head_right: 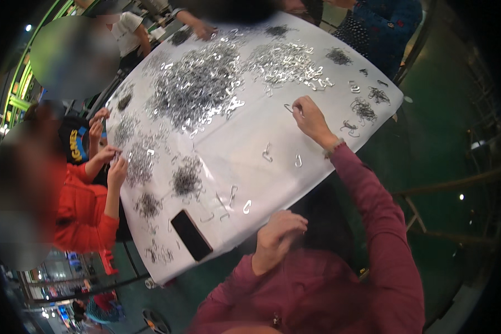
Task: The person walks to a table and joins others in assembling small metal clips. They pick up individual clips from a pile and link them together by hand to form a chain.
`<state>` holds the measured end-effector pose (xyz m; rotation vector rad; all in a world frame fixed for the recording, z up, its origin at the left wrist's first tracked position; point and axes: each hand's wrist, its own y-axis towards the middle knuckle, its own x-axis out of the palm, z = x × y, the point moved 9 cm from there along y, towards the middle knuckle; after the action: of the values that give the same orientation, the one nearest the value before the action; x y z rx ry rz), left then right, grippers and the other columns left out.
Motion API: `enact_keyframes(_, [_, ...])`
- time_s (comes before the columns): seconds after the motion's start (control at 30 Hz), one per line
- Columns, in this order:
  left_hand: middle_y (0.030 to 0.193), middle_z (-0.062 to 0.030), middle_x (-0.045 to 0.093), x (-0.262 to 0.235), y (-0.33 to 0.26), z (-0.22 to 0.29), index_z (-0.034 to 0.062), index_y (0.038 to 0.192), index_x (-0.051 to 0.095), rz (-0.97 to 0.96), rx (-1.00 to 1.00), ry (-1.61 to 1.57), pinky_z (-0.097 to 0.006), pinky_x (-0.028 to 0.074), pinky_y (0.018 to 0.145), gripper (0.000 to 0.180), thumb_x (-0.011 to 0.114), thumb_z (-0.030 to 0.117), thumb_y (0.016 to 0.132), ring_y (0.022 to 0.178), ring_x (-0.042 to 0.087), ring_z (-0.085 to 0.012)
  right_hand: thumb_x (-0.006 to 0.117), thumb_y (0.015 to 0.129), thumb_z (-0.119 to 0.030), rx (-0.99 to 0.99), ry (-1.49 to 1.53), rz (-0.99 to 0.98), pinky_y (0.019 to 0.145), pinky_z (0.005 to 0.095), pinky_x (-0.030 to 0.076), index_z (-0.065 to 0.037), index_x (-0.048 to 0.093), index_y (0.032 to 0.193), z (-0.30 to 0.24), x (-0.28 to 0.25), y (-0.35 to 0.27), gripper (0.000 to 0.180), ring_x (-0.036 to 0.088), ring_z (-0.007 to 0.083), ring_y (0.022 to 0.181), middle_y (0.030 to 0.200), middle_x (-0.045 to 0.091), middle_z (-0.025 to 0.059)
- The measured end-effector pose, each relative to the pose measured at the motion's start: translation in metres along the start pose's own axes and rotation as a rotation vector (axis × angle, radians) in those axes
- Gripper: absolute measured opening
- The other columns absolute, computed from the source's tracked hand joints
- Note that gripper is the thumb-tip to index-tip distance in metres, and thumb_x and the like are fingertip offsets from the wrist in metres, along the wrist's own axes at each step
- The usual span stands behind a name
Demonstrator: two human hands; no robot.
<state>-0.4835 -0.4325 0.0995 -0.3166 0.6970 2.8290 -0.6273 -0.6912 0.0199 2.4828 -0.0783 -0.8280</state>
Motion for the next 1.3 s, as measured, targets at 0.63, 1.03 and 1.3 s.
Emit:
enact_keyframes(0.63, [0.091,-0.0071,0.068,0.007,0.005,-0.007,0.0003,0.099,0.067,0.207,-0.161,-0.149,-0.027,0.051,0.075,0.012,0.066,0.0,0.087,0.085,0.065,-0.0155,0.053,0.097,-0.001,0.256,0.676,-0.128,0.068,0.0202,0.043,-0.001,0.051,0.096,-0.174,-0.098,-0.182,0.002,0.05,0.0075,0.074,0.087,0.052,0.0028])
enact_keyframes(1.03, [0.108,-0.0081,0.067,-0.041,-0.005,-0.036,0.0055,0.114,0.063,0.303,-0.207,-0.057,-0.032,0.049,0.083,0.031,0.069,0.004,0.084,0.094,0.064,-0.0207,0.05,0.093,0.006,0.117,0.624,-0.068,0.064,0.0232,0.04,-0.001,0.05,0.095,-0.188,-0.092,-0.165,0.007,0.047,0.0122,0.071,0.082,0.05,0.0063])
enact_keyframes(1.3, [0.085,-0.0189,0.071,-0.27,0.037,-0.202,0.0035,0.091,0.073,0.326,-0.82,1.008,-0.045,0.052,0.072,0.035,0.066,0.037,0.087,0.08,0.069,-0.0356,0.054,0.09,0.003,0.191,0.588,-0.104,0.062,0.0236,0.035,-0.001,0.051,0.091,-0.184,-0.084,-0.163,0.005,0.042,0.0113,0.069,0.079,0.047,0.0043])
